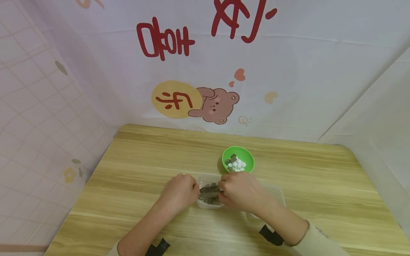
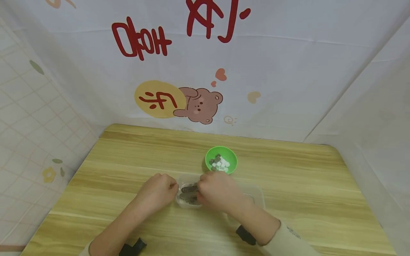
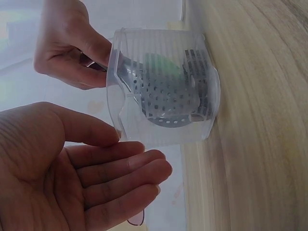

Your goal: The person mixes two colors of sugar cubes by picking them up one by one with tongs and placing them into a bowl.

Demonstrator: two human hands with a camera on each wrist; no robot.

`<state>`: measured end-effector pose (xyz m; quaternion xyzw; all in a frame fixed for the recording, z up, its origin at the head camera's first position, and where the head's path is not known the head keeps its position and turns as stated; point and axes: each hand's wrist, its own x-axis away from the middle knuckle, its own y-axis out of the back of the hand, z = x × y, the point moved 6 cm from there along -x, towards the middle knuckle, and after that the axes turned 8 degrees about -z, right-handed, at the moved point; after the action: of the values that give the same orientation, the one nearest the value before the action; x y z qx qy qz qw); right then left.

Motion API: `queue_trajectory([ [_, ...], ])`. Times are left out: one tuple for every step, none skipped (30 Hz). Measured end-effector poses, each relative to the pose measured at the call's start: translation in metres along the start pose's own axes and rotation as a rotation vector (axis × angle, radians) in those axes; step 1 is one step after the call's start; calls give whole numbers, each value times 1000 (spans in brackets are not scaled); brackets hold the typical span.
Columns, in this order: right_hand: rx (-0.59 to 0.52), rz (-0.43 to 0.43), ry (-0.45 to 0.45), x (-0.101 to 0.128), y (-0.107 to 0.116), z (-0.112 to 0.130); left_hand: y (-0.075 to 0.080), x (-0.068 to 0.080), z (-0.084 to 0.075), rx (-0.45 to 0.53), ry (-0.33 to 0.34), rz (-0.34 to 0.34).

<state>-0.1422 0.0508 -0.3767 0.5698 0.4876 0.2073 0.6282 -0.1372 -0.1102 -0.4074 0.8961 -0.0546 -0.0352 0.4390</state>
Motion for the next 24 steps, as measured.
queue_trajectory([
  [5, 4, 5, -1, 0, 0, 0, 0, 0, -4, 1, -2],
  [10, 11, 9, -1, 0, 1, 0, 0, 0, -8, 1, -4],
  [17, 18, 14, -2, 0, 1, 0, 0, 0, -12, 1, -5],
  [24, 24, 19, -3, 0, 1, 1, 0, 0, -13, 1, -6],
  [28, 30, 23, -3, 1, 2, 1, 0, 0, -16, 1, -6],
  [34, 36, 25, -4, 1, 2, 1, 0, 0, -16, 0, -6],
  [41, 40, 29, -5, 1, 3, 1, 0, 0, -16, 0, -6],
  [43, 42, 32, -5, 2, 3, 1, 0, 0, -15, 0, -4],
  [46, 45, 34, -6, 2, 3, 1, 0, 0, -14, 1, -3],
  [48, 47, 37, -6, 3, 4, 1, 0, -1, -13, 0, -2],
  [47, 48, 38, -6, 3, 4, 1, 0, -1, -13, 0, -1],
  [48, 48, 40, -7, 3, 4, 1, 0, -1, -13, 0, 0],
  [45, 46, 43, -7, 4, 4, 1, 0, -1, -12, -1, 1],
  [40, 42, 46, -7, 4, 4, 1, 0, -1, -13, -2, 0],
  [37, 35, 48, -7, 5, 3, 1, 0, -1, -12, -2, 1],
  [30, 25, 48, -7, 5, 3, 1, 0, -2, -9, -3, 3],
  [27, 14, 46, -6, 7, 2, 1, 0, -2, -7, -3, 4],
  [23, 3, 43, -6, 7, 0, 1, 0, -2, -7, -5, 2],
  [17, -10, 35, -6, 9, -1, 1, 0, -2, -7, -6, 0],
  [8, -21, 25, -5, 11, -4, 2, -1, -2, -7, -7, -1],
  [5, -33, 12, -4, 13, -6, 2, -1, -2, -7, -7, -2],
  [-4, -40, -4, -4, 14, -9, 2, -1, -2, -8, -8, -5],
  [-13, -49, -19, -3, 17, -12, 2, -1, -2, -8, -8, -7],
  [-29, -59, -30, -2, 19, -14, 2, -1, -2, -8, -8, -8],
])
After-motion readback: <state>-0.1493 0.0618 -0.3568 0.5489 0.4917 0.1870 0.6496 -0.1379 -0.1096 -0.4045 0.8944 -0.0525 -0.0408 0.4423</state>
